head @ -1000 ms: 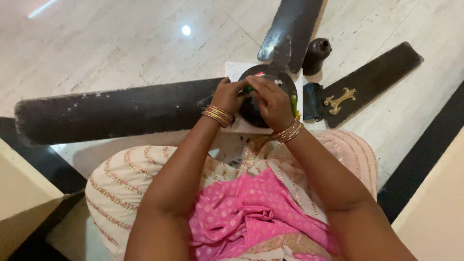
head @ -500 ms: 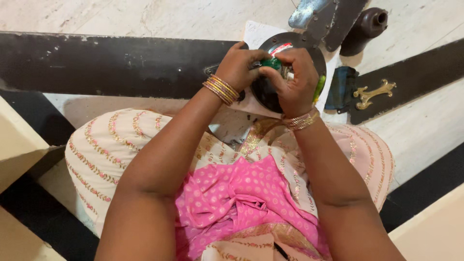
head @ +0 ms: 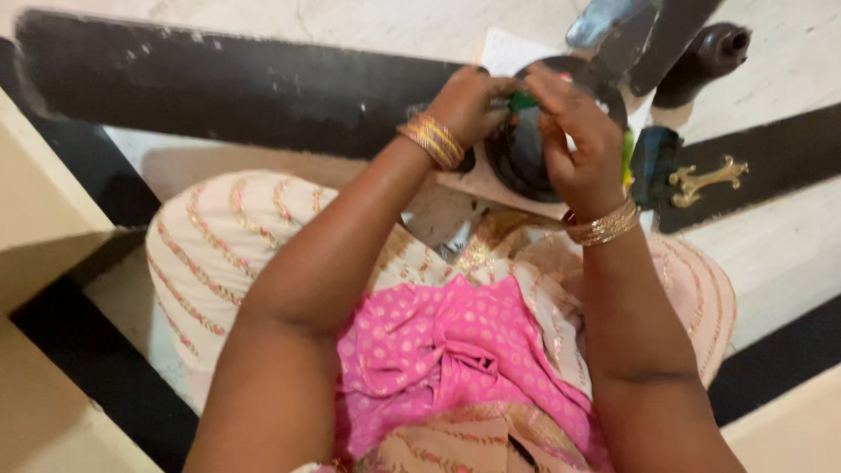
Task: The person assembles a ceiling fan on the floor by attaching blades to the motor housing using a screwdriver. They tighten screws on each blade and then place the fan cap over the motor housing.
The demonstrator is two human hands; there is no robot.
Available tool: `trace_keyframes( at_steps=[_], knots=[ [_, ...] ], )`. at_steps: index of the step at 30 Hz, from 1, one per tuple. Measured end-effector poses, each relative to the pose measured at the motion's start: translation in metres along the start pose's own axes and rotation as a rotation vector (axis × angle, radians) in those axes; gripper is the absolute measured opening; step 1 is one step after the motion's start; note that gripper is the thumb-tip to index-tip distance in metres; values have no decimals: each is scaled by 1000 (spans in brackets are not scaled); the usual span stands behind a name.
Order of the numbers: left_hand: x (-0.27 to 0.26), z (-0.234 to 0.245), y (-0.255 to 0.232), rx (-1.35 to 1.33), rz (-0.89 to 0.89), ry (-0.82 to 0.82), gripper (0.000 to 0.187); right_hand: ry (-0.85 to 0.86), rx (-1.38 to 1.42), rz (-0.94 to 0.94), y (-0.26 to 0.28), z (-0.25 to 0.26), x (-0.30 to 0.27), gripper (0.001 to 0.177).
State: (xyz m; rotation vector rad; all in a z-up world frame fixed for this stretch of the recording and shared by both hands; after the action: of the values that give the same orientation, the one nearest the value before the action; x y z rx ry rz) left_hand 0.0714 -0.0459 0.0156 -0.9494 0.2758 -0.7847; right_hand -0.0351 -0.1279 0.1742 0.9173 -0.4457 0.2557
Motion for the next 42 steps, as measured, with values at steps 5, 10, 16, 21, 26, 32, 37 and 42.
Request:
trace_keyframes(
  at_steps=[5,10,16,21,26,32,37,42],
  knots=[
    [0,-1,-8,-8,-93,-76,35,-30,-84,-99,-12,4,3,24],
    [2,-5,-9,33,-36,-58,31,-107,-147,-33,-5,8,0,33],
    [-3,-4,-9,-22,-78,-48,31,43,-1,-133,-18,6,-2,20],
    [-2,-2,-10,-17,-63,-56,29,19,-132,-2,-12,2,-9,22],
    [-3,-5,-11,-11,-104,-11,30,15,-62,-147,-34,4,-12,24],
    [0,2,-13,-23,-67,-29,31,-62,-29,-113,-25,6,-8,33],
    [-2,0,-3,2,-43,-44,37,48,-3,-151,-28,9,-8,23],
    [-1,0,-9,-35,-78,-40,33,-22,-73,-168,-22,6,-6,17]
  ],
)
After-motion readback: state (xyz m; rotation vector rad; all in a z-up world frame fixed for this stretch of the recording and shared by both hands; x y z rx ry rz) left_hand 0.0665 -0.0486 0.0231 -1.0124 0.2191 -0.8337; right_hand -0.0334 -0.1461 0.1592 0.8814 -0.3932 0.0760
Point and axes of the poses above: each hand's wrist, its own x-axis towards the middle knuckle, its own z-axis out of the back of the hand, y = z × x, the point moved 8 cm from there along x, towards the middle knuckle
